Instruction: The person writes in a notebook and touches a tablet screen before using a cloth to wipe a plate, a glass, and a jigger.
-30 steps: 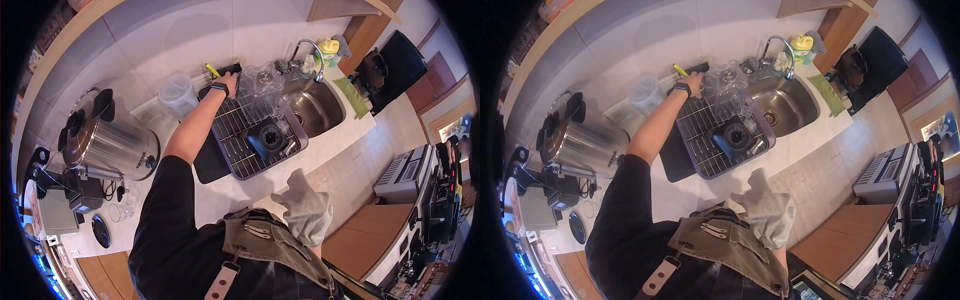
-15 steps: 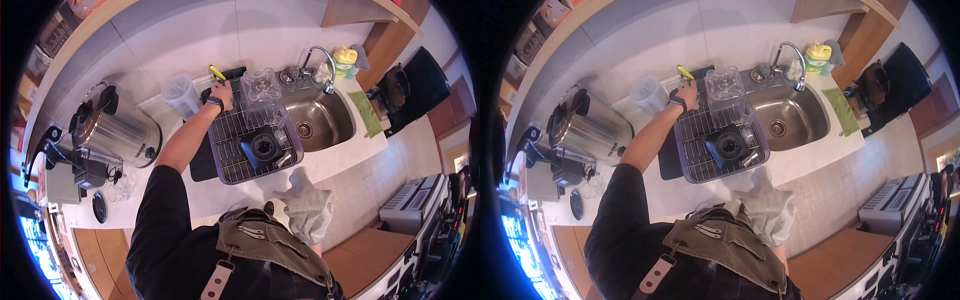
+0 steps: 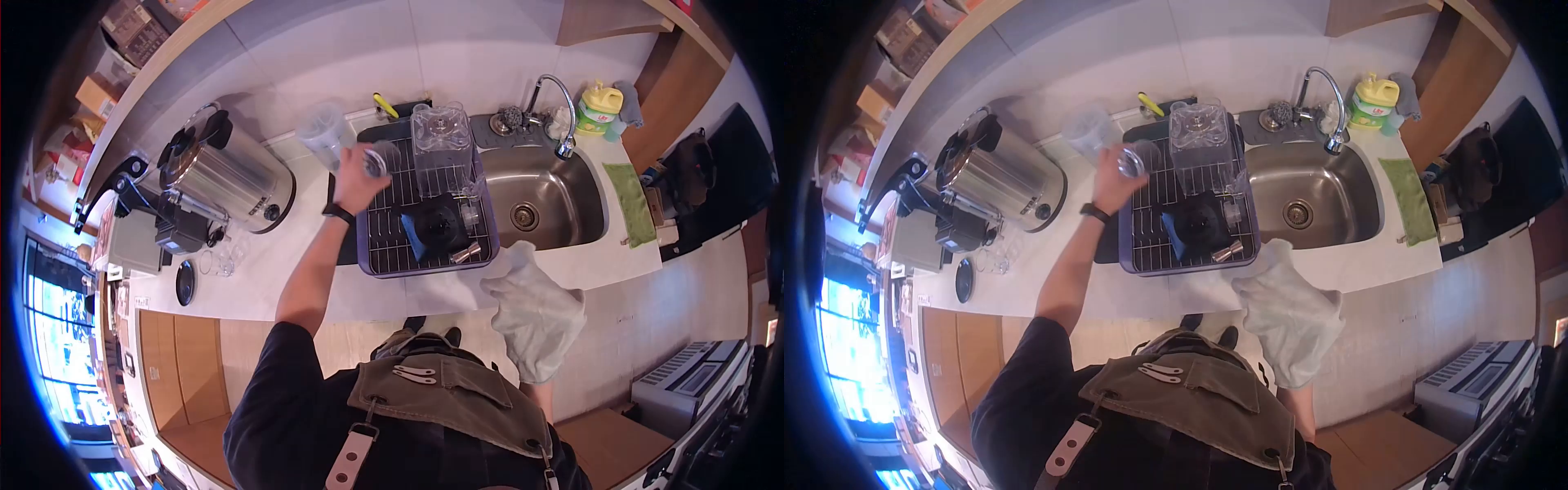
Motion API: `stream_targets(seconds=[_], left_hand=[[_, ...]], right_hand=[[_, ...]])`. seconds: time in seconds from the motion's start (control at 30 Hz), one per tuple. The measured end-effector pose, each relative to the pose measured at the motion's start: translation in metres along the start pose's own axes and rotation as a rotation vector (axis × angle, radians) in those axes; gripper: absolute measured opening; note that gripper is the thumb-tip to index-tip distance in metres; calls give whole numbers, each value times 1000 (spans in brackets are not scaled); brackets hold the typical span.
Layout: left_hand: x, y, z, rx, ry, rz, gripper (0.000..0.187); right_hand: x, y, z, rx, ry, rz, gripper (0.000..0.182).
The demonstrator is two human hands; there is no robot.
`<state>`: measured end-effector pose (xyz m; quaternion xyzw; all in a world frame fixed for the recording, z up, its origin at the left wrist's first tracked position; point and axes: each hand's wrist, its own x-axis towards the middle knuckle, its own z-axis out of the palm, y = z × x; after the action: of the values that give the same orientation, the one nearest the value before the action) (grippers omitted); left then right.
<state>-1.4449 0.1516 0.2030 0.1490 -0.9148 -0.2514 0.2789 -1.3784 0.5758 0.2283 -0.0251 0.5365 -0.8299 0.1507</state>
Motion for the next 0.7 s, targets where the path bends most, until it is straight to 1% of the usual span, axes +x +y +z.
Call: stream_targets(seconds=[0.03,0.13,0.2,0.27,0.37,0.4,0.47,0.53,0.63,0.7], left_hand=[[-4,2,5,43,-50,-39,74],[13,28,-25,53,154,89,72],[35,65,-70,-7,241,105,70],[52,90,-107,53,355,202,69],[50,100,-117,-351,327,42,69],[44,89,-102,-515,301,23,67],[22,53,-58,-626,153,-160,66],[-9,24,-10,44,265,42,67],[-9,27,-20,-61,127,-63,69],[22,47,-67,3,18,97,69]], right_hand=[[-1,0,-2,21,2,-4,48],[-4,-3,-8,1,12,-26,46],[-3,-3,-10,-26,20,-46,45],[-4,-4,-13,-45,30,-66,44],[-4,-6,-15,-71,45,-98,42],[-4,-8,-16,-80,52,-109,42],[-6,-8,-19,-97,70,-126,41],[-9,-7,-24,-121,85,-140,40],[-13,-8,-30,-162,133,-185,39],[-15,-4,-34,-207,176,-224,39]])
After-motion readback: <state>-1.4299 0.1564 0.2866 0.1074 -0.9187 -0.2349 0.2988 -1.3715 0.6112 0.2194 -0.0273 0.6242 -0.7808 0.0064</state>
